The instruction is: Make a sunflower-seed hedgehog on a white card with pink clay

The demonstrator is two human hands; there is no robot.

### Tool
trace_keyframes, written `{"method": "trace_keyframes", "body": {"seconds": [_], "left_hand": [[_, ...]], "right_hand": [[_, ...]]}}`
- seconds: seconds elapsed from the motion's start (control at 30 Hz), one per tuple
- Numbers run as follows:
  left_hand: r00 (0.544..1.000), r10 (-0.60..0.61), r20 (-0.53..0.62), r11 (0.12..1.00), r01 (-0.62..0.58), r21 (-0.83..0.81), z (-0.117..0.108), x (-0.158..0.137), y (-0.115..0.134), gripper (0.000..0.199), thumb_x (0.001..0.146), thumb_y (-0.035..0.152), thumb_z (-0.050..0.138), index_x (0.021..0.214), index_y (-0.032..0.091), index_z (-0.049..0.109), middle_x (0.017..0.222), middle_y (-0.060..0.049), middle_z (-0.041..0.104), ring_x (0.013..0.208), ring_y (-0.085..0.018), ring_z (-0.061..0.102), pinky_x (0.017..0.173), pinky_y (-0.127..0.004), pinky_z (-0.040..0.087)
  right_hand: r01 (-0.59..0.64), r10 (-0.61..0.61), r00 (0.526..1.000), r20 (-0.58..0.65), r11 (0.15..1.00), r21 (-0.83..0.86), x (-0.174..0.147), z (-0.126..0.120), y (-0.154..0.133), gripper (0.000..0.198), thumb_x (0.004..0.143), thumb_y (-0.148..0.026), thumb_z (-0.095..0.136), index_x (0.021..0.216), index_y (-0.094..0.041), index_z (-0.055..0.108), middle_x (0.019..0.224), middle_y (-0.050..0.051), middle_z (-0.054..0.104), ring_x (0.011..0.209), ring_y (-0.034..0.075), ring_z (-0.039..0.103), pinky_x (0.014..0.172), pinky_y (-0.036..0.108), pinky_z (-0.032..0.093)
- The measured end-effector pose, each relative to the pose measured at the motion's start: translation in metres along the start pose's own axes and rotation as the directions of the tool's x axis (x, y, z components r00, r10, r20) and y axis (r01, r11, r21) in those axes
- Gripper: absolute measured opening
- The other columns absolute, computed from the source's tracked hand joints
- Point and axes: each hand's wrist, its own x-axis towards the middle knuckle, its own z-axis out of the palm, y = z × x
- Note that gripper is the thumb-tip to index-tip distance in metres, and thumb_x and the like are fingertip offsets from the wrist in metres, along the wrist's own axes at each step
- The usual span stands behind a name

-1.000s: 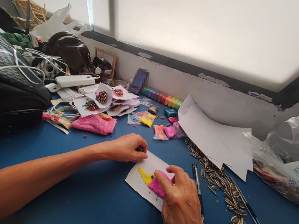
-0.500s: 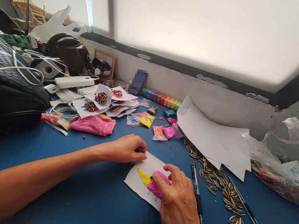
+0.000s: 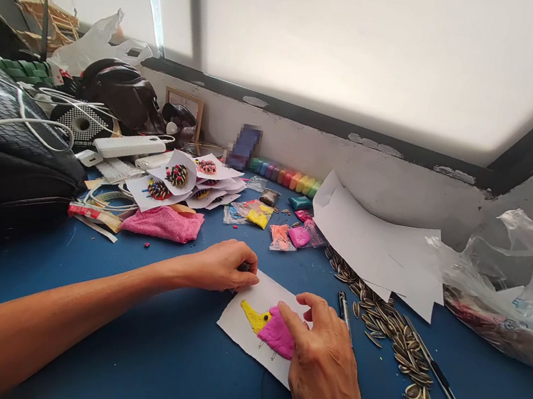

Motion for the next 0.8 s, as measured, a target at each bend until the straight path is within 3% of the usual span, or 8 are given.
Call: {"method": "trace_keyframes", "body": {"seconds": [0.23,0.4,0.57,0.8], "left_hand": [[1.000,0.006,-0.006,1.000,-0.006,0.000,0.000,0.000,0.000,0.015,0.081,0.023,0.057,0.078,0.017,0.071,0.064,0.000,0.068,0.056,-0.012,0.058,0.054,-0.020,0.038],[1.000,0.013,-0.015,1.000,-0.013,0.011,0.001,0.001,0.000,0.016,0.081,0.023,0.057,0.080,0.017,0.072,0.066,0.000,0.068,0.058,-0.013,0.059,0.054,-0.020,0.038],[1.000,0.011,-0.009,1.000,-0.010,0.016,0.001,0.001,0.000,0.016,0.081,0.024,0.058,0.079,0.017,0.072,0.065,0.000,0.068,0.058,-0.013,0.059,0.054,-0.020,0.038],[1.000,0.005,-0.006,1.000,-0.005,0.019,0.000,-0.001,0.002,0.016,0.081,0.023,0.057,0.079,0.017,0.072,0.065,-0.001,0.068,0.058,-0.013,0.059,0.054,-0.020,0.038]], "right_hand": [[0.005,-0.005,1.000,0.018,1.000,-0.009,-0.001,0.006,0.000,0.059,0.075,0.006,0.038,0.107,-0.025,0.076,0.108,0.015,0.066,0.088,0.023,0.068,0.067,0.037,0.058],[0.077,-0.077,0.994,0.079,0.997,0.002,-0.002,0.013,0.003,0.052,0.079,0.003,0.044,0.110,-0.027,0.073,0.119,0.016,0.063,0.098,0.025,0.066,0.075,0.038,0.057],[0.037,-0.034,0.992,0.121,0.999,-0.015,0.000,0.014,0.003,0.048,0.080,0.003,0.045,0.104,-0.027,0.074,0.120,0.014,0.063,0.100,0.024,0.065,0.077,0.037,0.055],[-0.024,0.025,0.999,0.034,1.000,-0.015,0.000,0.011,0.000,0.056,0.075,0.005,0.040,0.106,-0.025,0.076,0.119,0.015,0.066,0.101,0.025,0.065,0.079,0.040,0.056]]}}
